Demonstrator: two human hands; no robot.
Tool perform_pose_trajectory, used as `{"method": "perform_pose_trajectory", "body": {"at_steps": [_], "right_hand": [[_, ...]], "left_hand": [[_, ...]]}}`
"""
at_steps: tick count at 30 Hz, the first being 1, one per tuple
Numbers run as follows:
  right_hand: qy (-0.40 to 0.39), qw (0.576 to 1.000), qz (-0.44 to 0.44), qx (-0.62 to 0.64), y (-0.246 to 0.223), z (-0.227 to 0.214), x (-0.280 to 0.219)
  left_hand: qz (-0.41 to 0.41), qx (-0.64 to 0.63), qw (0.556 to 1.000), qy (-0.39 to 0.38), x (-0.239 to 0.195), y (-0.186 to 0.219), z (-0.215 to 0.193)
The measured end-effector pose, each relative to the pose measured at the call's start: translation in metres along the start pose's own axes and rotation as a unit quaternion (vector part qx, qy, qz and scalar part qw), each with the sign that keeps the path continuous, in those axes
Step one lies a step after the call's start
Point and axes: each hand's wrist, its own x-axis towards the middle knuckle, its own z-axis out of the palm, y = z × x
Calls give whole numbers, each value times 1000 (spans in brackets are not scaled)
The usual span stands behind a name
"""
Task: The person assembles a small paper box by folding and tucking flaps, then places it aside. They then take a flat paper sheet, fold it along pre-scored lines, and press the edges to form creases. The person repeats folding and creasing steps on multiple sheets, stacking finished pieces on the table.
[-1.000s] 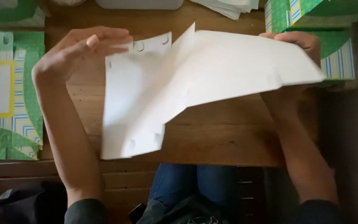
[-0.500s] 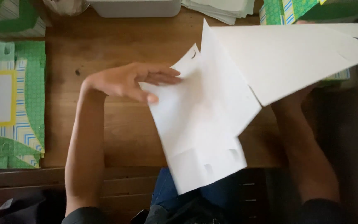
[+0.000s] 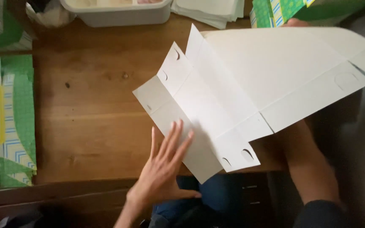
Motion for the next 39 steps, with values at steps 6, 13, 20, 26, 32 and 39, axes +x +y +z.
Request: {"method": "perform_pose_trajectory", "body": {"at_steps": [6, 13, 20, 26, 32, 39], "right_hand": [[-21, 1000, 9, 13, -23, 7, -6], [-32, 999, -8, 24, -34, 6, 5], [-63, 997, -28, 43, -27, 4, 1], [-213, 975, 1, 66, -56, 5, -1], [-317, 940, 123, 1, -68, 12, 5], [-424, 859, 258, -123, -51, 20, -4]], "left_hand": [[-30, -125, 976, 174, -24, 24, 22], [33, -248, 932, 264, -49, -10, 13], [-299, -168, 820, 458, -132, -106, -21], [-272, -176, 737, 593, -89, -186, -83], [-273, -151, 859, 405, -26, -259, -75], [-157, -262, 931, 200, 82, -133, -54]]}}
